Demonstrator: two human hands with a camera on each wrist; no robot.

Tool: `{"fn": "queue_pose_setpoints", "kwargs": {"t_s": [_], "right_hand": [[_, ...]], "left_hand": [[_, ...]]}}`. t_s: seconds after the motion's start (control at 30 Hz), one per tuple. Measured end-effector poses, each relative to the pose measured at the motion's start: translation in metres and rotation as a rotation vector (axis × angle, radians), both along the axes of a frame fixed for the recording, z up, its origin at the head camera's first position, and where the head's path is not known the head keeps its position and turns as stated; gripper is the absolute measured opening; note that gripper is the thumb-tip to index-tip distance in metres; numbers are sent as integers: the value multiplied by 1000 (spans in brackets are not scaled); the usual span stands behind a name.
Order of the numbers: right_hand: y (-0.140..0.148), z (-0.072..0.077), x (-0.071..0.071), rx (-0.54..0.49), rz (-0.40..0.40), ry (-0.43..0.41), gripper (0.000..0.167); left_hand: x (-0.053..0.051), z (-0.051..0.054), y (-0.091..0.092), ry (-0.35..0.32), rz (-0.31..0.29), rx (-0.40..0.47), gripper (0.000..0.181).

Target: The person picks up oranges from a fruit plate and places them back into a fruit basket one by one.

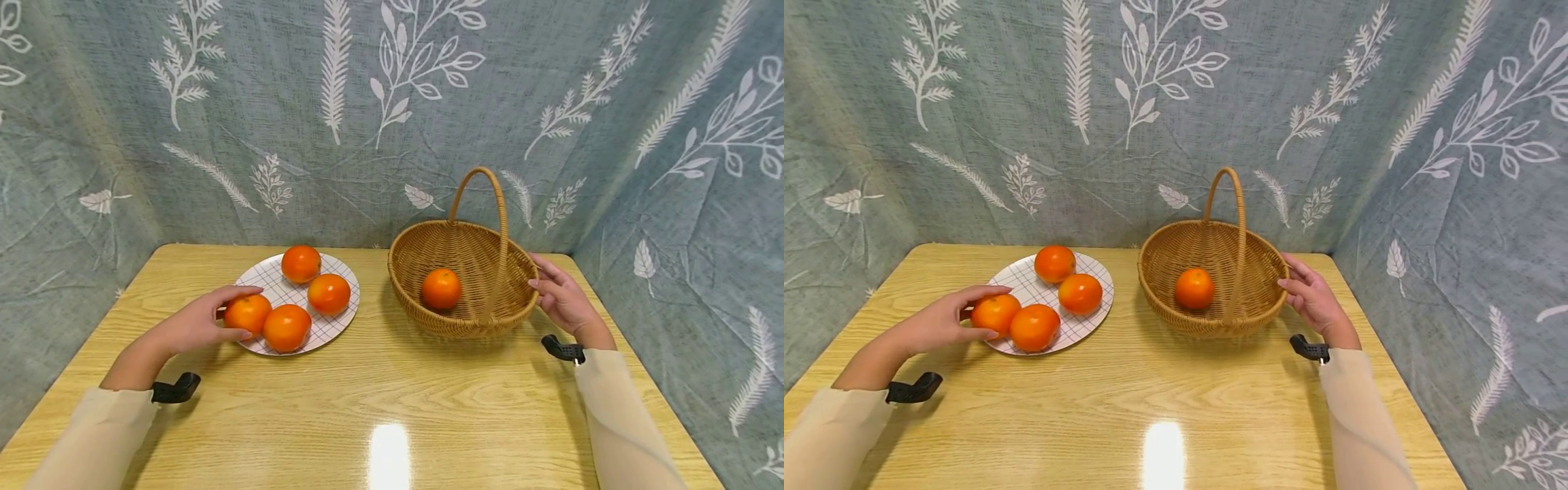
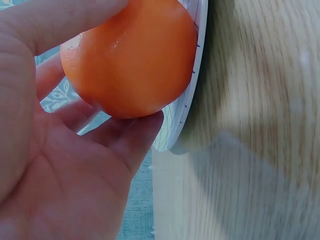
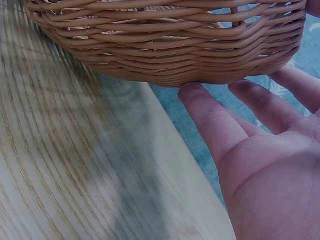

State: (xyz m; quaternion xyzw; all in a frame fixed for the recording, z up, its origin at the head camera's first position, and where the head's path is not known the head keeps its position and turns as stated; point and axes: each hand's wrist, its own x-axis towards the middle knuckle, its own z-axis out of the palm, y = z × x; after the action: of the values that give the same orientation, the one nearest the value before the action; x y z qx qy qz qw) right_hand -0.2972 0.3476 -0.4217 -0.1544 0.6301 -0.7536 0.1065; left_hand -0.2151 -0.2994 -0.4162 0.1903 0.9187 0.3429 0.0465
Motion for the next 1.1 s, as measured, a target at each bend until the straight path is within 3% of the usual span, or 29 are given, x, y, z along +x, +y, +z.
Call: {"fn": "queue_pose_setpoints", "kwargs": {"t_s": [0.3, 0.63, 0.83, 1.1], "right_hand": [[-1, 2, -2, 10, 3, 3, 67], [-2, 6, -2, 43, -12, 7, 66], [-2, 5, -2, 26, 9, 14, 66], [1, 1, -3, 21, 28, 10, 67]], "left_hand": [[-2, 4, -6, -31, 31, 3, 79], [-10, 27, -7, 25, 82, 35, 79], [-15, 42, 4, 41, 111, 64, 82], [-29, 60, 35, 27, 87, 111, 82]]}}
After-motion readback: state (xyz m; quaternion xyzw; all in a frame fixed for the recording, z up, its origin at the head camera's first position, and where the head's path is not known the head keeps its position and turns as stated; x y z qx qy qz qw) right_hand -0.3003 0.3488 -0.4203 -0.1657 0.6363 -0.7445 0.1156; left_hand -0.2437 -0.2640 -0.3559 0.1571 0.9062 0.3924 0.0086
